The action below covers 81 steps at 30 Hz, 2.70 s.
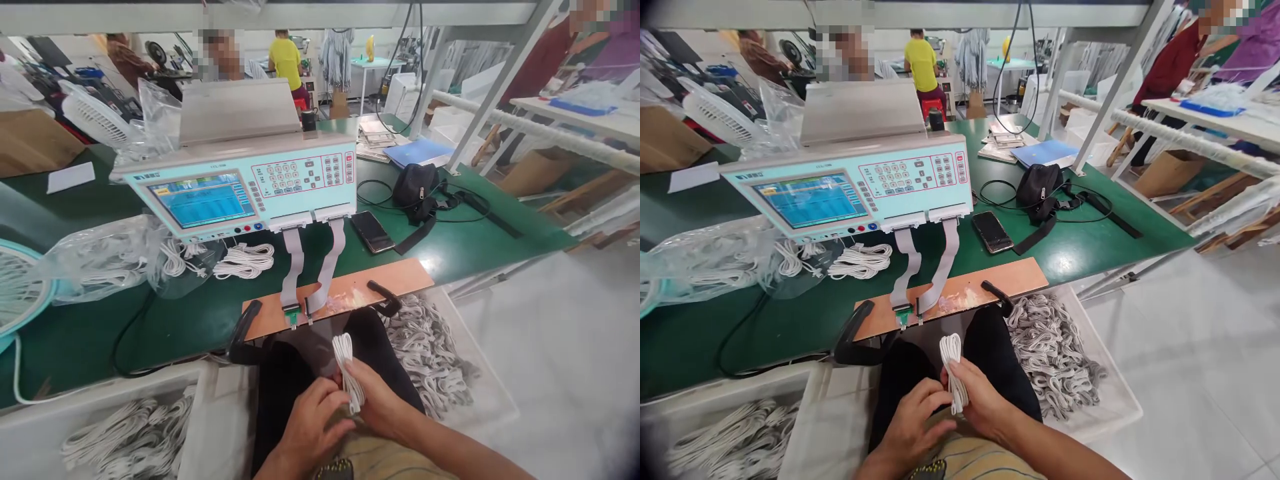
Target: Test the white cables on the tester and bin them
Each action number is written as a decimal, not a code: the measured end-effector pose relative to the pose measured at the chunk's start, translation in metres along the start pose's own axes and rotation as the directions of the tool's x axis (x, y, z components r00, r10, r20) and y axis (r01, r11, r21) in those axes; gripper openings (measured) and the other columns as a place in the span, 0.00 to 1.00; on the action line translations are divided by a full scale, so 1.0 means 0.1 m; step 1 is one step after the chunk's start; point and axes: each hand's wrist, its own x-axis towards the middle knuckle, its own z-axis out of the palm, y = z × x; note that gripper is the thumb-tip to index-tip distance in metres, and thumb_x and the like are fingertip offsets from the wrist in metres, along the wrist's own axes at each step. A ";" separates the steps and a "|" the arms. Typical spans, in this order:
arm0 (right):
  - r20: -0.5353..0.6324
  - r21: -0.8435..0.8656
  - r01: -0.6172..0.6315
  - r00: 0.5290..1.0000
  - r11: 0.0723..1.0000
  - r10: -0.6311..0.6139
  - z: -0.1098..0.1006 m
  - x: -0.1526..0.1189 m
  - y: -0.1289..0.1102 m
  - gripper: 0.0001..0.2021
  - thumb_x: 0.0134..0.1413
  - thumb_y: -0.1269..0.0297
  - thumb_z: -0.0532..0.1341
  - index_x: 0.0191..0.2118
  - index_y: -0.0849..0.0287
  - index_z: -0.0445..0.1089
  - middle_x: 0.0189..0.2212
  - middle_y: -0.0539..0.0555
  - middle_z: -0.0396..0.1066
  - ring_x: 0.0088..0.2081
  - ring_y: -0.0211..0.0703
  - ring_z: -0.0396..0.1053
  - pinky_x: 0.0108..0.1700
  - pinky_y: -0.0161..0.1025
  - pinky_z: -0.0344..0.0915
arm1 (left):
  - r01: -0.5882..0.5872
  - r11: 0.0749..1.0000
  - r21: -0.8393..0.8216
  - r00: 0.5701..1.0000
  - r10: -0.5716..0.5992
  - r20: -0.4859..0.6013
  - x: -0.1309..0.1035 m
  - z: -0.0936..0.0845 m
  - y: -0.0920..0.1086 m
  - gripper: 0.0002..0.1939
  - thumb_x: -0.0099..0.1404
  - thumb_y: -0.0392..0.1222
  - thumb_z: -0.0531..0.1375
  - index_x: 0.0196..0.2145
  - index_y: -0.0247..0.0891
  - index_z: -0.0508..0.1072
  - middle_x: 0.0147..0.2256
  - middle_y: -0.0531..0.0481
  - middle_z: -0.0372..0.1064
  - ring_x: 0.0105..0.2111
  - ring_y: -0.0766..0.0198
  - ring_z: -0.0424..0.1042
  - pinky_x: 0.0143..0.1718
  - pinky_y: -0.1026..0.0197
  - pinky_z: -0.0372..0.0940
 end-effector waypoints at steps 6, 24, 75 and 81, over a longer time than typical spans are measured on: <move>-0.024 -0.155 -0.023 1.000 0.988 0.019 -0.04 0.11 0.10 0.20 0.52 0.47 0.57 0.35 0.62 0.70 0.28 0.54 0.65 0.29 0.41 0.63 0.33 0.37 0.61 | -0.075 0.988 0.132 0.994 0.084 -0.065 0.04 0.03 0.04 0.10 0.57 0.29 0.55 0.36 0.38 0.69 0.33 0.46 0.68 0.33 0.61 0.65 0.34 0.61 0.62; 0.743 -0.663 0.748 0.653 -0.031 -0.149 0.10 0.19 -0.32 0.08 0.58 0.66 0.55 0.42 0.59 0.66 0.32 0.55 0.66 0.32 0.40 0.64 0.35 0.34 0.61 | 0.269 0.312 -0.911 0.671 -0.739 -0.055 0.23 -0.14 -0.10 0.09 0.55 0.42 0.61 0.26 0.37 0.64 0.21 0.59 0.54 0.21 0.72 0.53 0.22 0.69 0.53; 0.010 -0.406 0.210 0.974 0.889 -0.226 0.49 0.80 -0.15 0.18 0.41 0.50 0.67 0.25 0.64 0.69 0.19 0.48 0.65 0.21 0.33 0.57 0.26 0.32 0.55 | 0.354 0.640 -0.682 0.670 -0.682 -0.292 0.35 -0.37 -0.61 0.14 0.58 0.45 0.58 0.19 0.35 0.69 0.19 0.55 0.59 0.22 0.68 0.56 0.25 0.66 0.54; 0.020 -0.405 0.230 0.970 0.885 -0.243 0.54 0.77 -0.20 0.19 0.39 0.49 0.68 0.26 0.63 0.72 0.22 0.50 0.68 0.24 0.38 0.62 0.30 0.34 0.59 | 0.269 0.571 -0.776 0.606 -0.726 -0.324 0.36 -0.25 -0.57 0.15 0.58 0.48 0.58 0.22 0.35 0.69 0.21 0.55 0.61 0.24 0.67 0.58 0.27 0.66 0.56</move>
